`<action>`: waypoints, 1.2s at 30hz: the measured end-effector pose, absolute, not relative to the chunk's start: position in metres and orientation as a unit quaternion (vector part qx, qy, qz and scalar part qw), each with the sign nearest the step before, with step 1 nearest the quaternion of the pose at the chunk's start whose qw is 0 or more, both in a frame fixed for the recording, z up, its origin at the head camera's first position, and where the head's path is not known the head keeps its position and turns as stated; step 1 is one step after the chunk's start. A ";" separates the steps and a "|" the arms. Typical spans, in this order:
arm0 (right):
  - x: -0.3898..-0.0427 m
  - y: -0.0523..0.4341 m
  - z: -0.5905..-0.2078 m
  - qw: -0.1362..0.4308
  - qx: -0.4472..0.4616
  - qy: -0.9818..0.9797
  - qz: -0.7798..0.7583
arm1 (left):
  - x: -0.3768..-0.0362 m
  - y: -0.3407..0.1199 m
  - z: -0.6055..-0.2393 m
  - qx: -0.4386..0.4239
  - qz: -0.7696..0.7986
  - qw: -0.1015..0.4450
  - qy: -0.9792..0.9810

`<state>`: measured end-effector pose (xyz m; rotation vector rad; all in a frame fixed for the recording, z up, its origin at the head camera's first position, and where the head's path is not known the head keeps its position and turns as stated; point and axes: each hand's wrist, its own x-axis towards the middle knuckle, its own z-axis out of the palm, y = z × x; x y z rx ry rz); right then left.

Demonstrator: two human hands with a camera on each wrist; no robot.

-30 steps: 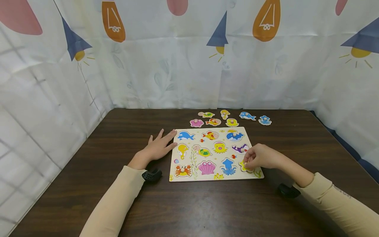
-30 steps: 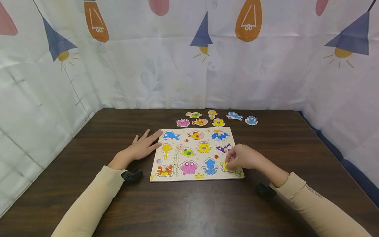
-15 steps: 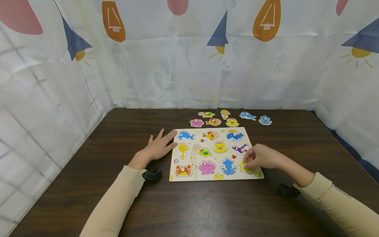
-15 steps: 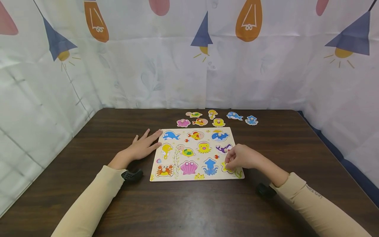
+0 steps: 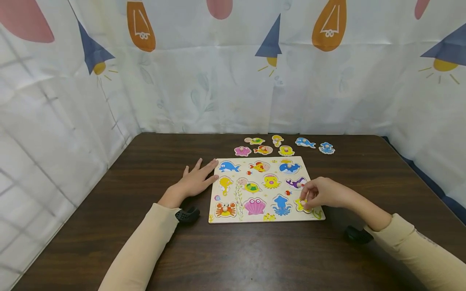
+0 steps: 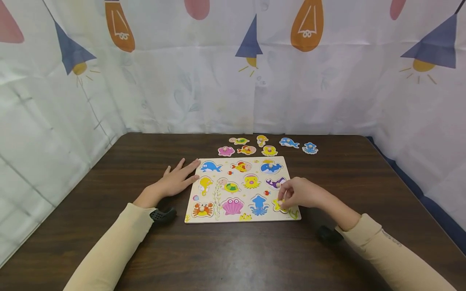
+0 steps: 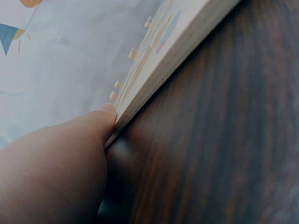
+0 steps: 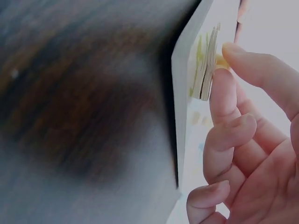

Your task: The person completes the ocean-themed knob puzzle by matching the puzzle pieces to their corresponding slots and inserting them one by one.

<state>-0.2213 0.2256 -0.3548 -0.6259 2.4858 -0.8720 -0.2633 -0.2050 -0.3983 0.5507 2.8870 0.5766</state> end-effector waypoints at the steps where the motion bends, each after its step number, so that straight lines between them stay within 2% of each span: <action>1: -0.221 0.226 -0.355 0.216 -0.229 0.895 -0.316 | -0.264 -0.205 -0.398 0.184 0.192 0.072 0.961; 24: -0.221 0.230 -0.354 0.206 -0.242 0.893 -0.319 | -0.262 -0.203 -0.394 0.184 0.188 0.073 0.962; 36: -0.237 0.248 -0.331 0.142 -0.229 0.913 -0.307 | -0.262 -0.204 -0.397 0.186 0.186 0.070 0.962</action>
